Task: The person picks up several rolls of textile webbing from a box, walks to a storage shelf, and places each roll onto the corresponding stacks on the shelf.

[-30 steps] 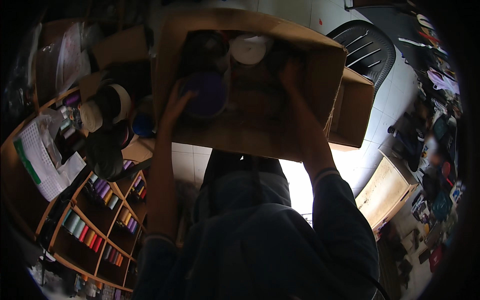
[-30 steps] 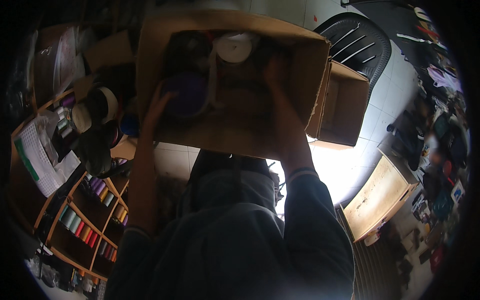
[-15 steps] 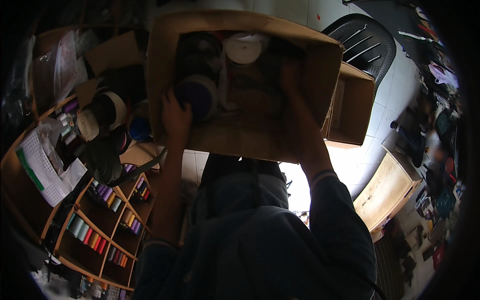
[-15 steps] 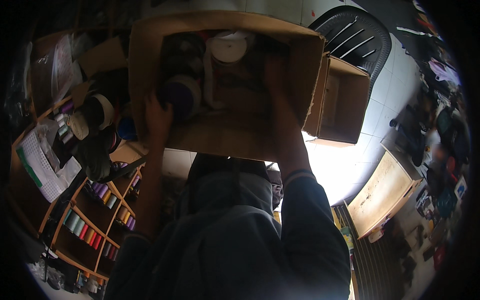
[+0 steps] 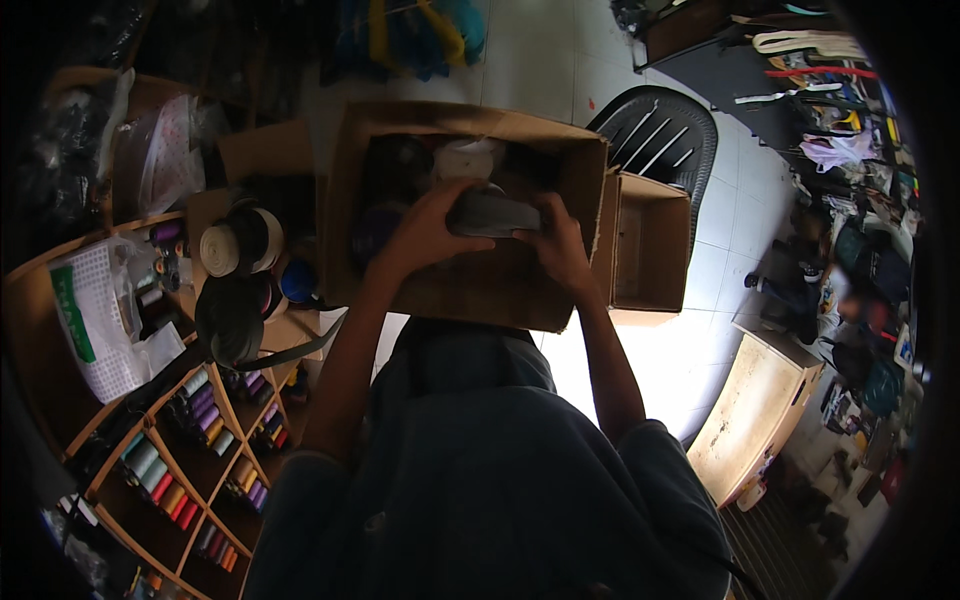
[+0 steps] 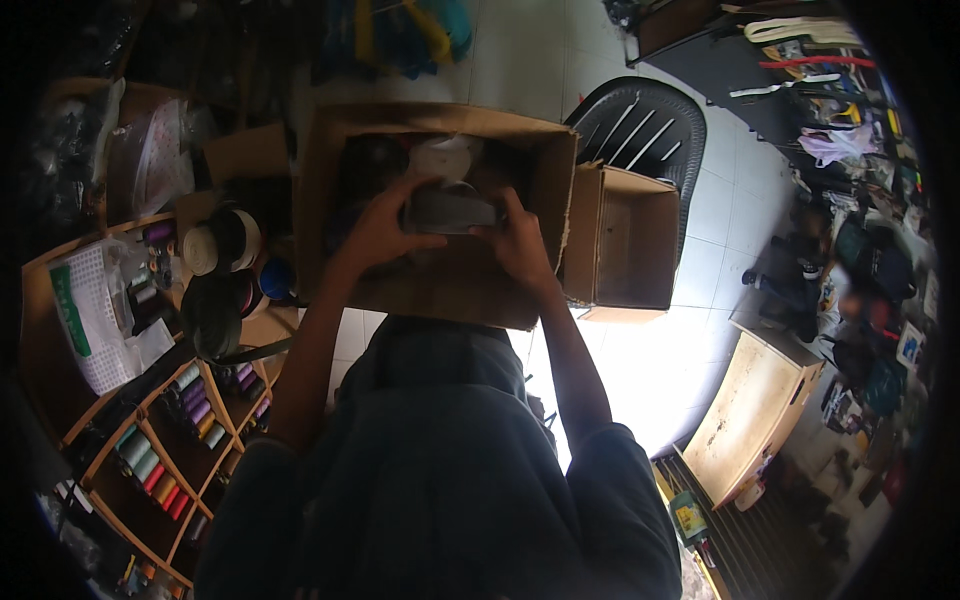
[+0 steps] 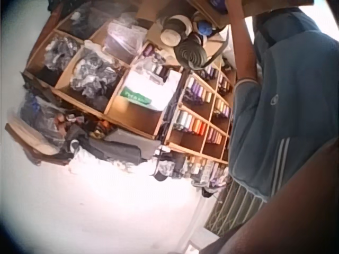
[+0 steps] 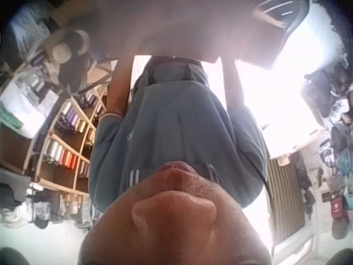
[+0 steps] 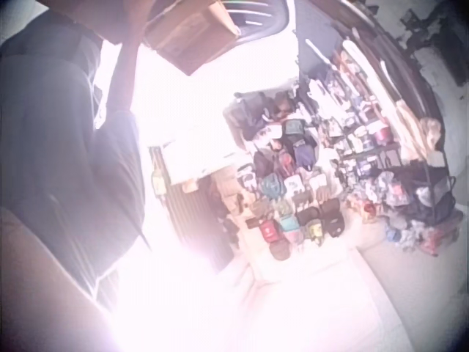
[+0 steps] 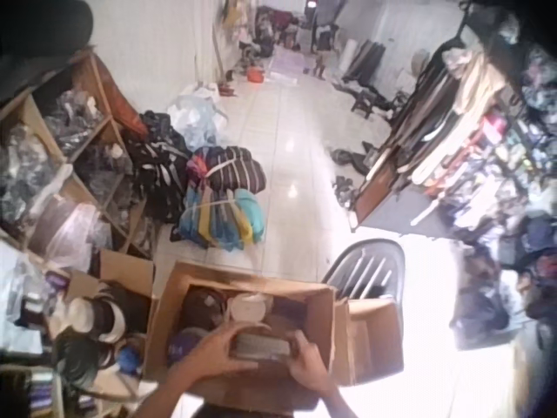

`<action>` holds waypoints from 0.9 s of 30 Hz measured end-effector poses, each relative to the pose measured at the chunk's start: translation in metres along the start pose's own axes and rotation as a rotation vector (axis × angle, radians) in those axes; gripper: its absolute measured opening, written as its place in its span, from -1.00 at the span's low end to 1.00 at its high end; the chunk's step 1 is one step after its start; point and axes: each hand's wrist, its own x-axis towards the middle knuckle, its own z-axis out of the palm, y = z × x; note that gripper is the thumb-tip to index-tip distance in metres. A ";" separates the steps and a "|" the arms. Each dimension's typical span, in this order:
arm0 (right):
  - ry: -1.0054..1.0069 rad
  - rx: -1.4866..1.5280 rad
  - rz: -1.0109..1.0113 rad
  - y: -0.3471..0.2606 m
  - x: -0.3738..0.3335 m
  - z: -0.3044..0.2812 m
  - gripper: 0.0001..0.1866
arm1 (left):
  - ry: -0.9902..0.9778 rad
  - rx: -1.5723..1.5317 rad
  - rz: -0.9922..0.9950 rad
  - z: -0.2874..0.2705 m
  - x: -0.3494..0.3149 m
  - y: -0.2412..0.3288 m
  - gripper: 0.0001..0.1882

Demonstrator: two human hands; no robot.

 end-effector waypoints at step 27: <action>0.036 0.437 -0.058 -0.129 -0.008 -0.054 -0.48 | 0.279 -0.141 -0.004 -0.034 -0.011 0.105 -0.49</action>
